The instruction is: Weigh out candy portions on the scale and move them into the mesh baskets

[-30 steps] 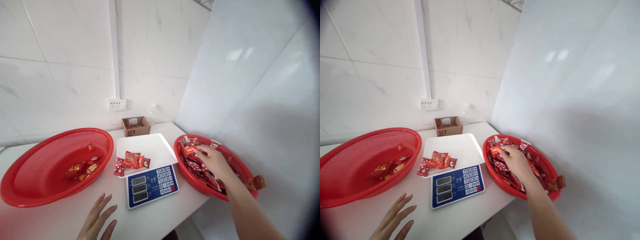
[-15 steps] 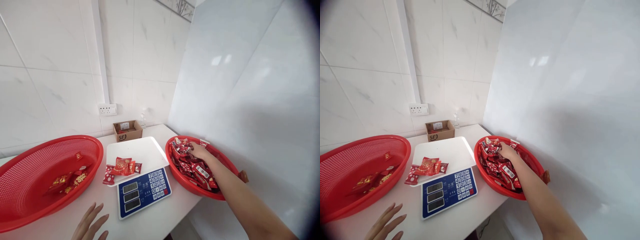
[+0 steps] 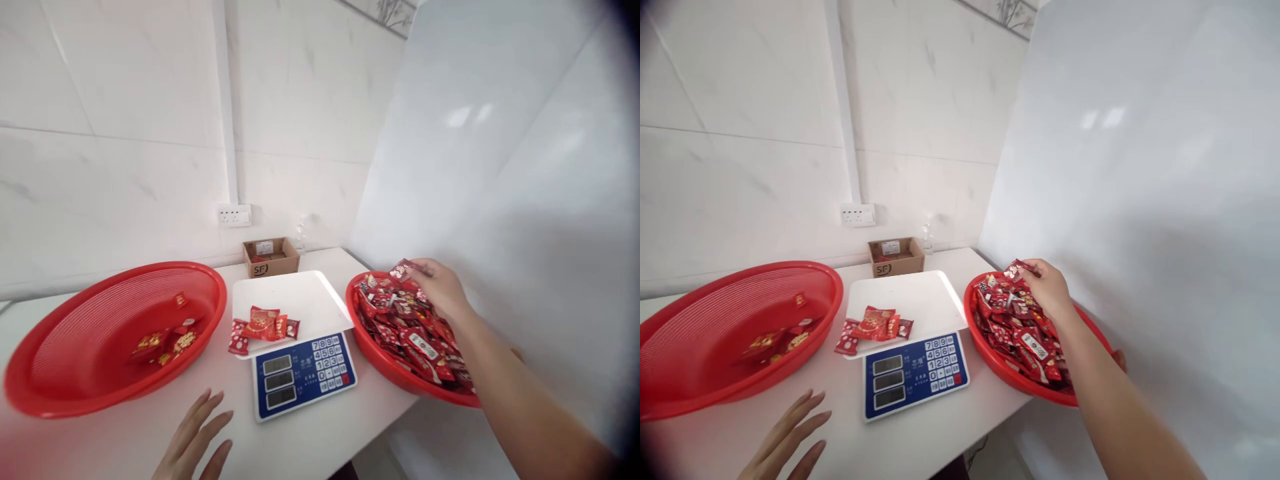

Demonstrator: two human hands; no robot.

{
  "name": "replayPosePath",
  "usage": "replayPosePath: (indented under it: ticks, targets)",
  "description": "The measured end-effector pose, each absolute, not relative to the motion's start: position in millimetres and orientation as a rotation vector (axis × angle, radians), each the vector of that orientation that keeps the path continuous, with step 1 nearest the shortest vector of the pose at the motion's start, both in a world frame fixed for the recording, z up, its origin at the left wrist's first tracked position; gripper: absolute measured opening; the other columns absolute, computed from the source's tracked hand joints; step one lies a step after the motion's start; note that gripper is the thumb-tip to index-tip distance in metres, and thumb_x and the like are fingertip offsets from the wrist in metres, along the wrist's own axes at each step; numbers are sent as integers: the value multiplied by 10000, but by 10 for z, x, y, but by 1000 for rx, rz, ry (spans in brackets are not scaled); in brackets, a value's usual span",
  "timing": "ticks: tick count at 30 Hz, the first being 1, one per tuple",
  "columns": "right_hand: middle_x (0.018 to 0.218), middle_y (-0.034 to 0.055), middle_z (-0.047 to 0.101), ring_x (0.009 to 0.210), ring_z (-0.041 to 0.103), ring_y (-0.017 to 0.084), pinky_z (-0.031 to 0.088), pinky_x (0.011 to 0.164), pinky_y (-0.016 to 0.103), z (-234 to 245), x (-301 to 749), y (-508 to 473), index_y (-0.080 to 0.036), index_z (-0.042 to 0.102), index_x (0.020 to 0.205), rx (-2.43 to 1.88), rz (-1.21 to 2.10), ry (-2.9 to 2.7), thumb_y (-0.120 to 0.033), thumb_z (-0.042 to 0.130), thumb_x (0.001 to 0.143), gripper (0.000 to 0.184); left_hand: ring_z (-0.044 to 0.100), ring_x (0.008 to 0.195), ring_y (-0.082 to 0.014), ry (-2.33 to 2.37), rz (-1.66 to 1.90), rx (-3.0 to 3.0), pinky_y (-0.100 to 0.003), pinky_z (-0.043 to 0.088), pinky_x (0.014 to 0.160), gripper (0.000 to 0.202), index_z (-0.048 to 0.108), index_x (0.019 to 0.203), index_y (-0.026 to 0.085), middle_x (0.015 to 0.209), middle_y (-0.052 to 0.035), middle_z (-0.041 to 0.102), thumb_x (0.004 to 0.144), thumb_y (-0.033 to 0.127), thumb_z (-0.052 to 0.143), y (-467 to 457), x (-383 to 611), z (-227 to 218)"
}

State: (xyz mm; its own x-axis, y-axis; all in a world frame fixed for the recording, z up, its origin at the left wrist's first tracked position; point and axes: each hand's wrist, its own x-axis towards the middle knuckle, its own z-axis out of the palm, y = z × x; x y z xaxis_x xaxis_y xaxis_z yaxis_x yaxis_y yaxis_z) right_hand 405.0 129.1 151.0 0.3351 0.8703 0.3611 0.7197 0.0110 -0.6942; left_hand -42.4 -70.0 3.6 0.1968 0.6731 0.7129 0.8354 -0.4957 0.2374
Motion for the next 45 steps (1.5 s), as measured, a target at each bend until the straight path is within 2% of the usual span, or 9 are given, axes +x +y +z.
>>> replayPosePath:
  ticks: [5,9,15,22,26,32,35,40,45]
  targets:
    - [998,63,709,866,666,194,530,728,296,1283,3148,1153,-212,605,977,-1282,1013,-1537,-393,673,688,348,595,1171,-247,-1575,-1131,-2282,-321,568,863,220,654,1073,248,1209,-89,666,912,325,525,-830,-300,289]
    - [830,39,708,707,647,138,527,691,285,1032,2506,1233,-200,559,1007,-1312,1213,-1681,-300,607,767,265,578,1191,-257,-1666,-1095,-2264,-353,567,869,208,658,1062,253,1225,-94,656,914,300,520,-941,-306,327]
    - [814,58,706,688,643,146,508,631,273,838,2149,1499,-160,616,917,-1400,1127,-1855,-185,551,772,161,565,1207,-260,-1732,-1077,-2215,-353,561,884,214,653,1081,254,1244,-95,644,906,294,536,-1064,-414,274]
    - [921,42,727,798,657,184,494,804,334,763,2031,1443,-198,700,866,-1361,924,-2119,-249,598,769,150,559,1215,-257,-1747,-1073,-2250,-352,562,887,207,657,1069,251,1248,-99,640,909,296,534,-1049,-380,260]
    - [1064,67,703,914,646,210,462,892,366,805,2116,1417,-194,696,960,-1352,832,-2154,-299,558,811,229,552,1222,-258,-1730,-1090,-2280,-353,556,893,215,650,1087,257,1249,-96,640,897,281,551,-1010,-364,257]
    - [1175,45,654,833,643,172,484,858,346,877,2243,1250,-232,664,1078,-1293,844,-2217,-335,614,780,319,553,1220,-260,-1739,-1097,-2304,-356,550,903,216,650,1084,255,1250,-100,639,903,287,537,-971,-323,179]
    - [1158,59,649,834,638,169,497,824,339,832,2158,1175,-220,673,1059,-1205,822,-2240,-273,643,753,312,553,1220,-258,-1719,-1088,-2309,-361,553,898,212,648,1081,254,1251,-99,637,908,291,531,-947,-282,178]
    - [950,52,687,842,640,172,499,810,324,737,1989,1177,-201,709,830,-1107,715,-2206,-113,622,729,160,567,1206,-247,-1639,-1073,-2318,-326,557,889,227,645,1101,259,1252,-85,640,905,302,538,-937,-330,176]
    - [933,40,690,905,640,157,492,861,297,805,2032,1177,-214,697,752,-1098,563,-2124,-81,600,757,164,608,1152,-244,-1569,-1047,-2327,-295,579,842,276,654,1129,292,1245,-49,650,881,368,563,-898,-506,7]
